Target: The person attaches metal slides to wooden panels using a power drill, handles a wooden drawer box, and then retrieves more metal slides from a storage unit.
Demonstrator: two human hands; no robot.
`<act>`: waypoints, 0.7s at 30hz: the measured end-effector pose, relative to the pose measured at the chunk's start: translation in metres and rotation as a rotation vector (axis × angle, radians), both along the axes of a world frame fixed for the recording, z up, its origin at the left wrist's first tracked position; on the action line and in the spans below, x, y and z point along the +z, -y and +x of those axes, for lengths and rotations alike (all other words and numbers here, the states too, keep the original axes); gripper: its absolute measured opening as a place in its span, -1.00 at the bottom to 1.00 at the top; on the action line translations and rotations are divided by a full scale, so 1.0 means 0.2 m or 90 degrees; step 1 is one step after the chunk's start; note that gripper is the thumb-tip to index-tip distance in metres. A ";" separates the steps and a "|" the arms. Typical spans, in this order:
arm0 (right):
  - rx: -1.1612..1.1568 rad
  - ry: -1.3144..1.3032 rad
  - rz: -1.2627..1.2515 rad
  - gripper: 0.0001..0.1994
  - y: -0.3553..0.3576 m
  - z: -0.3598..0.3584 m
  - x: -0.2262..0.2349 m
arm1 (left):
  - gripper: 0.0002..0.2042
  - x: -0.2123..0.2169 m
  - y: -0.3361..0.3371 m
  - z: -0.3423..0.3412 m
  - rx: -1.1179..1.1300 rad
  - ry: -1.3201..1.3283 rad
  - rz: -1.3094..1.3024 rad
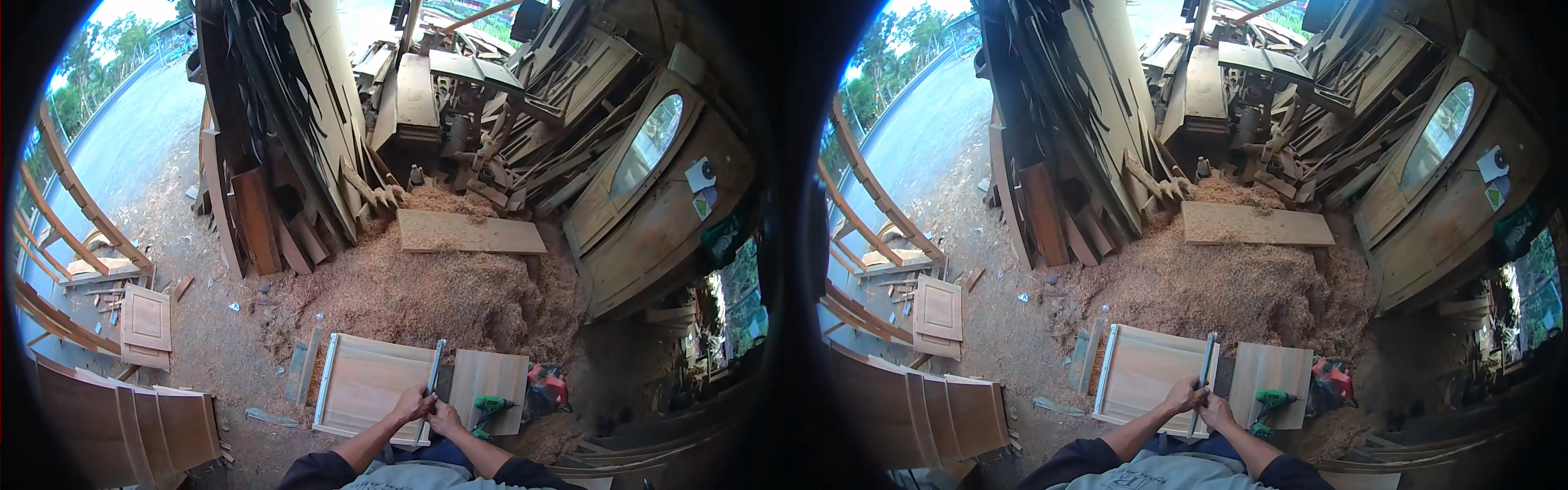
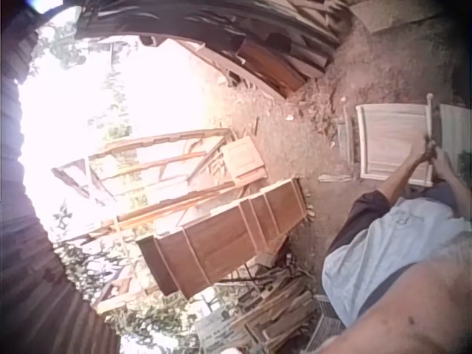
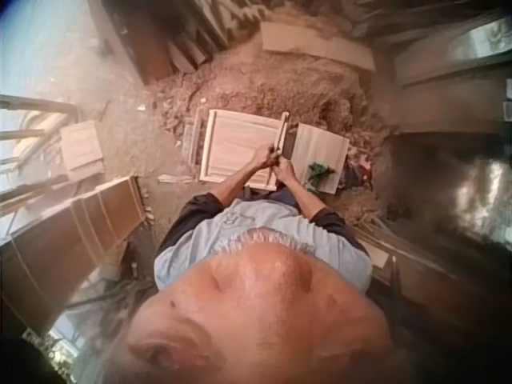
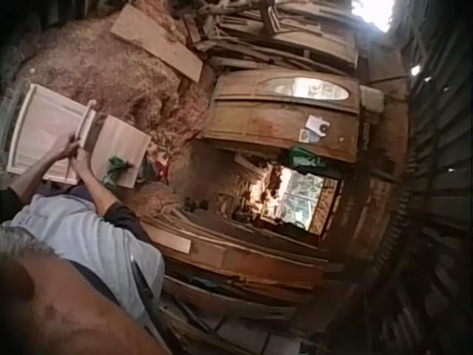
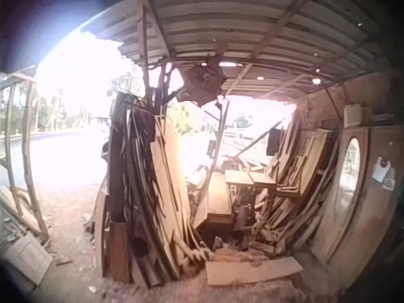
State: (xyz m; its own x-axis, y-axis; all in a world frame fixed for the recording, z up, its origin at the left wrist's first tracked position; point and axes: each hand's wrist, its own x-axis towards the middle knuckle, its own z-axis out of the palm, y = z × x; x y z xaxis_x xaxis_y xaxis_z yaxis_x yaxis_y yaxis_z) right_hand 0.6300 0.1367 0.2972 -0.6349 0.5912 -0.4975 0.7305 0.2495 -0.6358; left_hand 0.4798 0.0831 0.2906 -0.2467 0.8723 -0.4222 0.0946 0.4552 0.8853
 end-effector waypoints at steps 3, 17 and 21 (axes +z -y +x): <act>0.016 -0.003 -0.052 -0.59 -0.08 0.04 -0.14 | -0.65 -0.17 -0.02 0.09 0.009 -0.087 -0.019; -0.080 0.069 -0.221 -0.77 -0.25 0.32 -1.22 | -0.51 -0.79 0.32 0.79 -0.001 -0.311 -0.391; -0.017 0.041 -0.058 -0.77 -0.22 0.31 -1.34 | -0.54 -0.82 0.24 0.89 0.011 -0.354 -0.368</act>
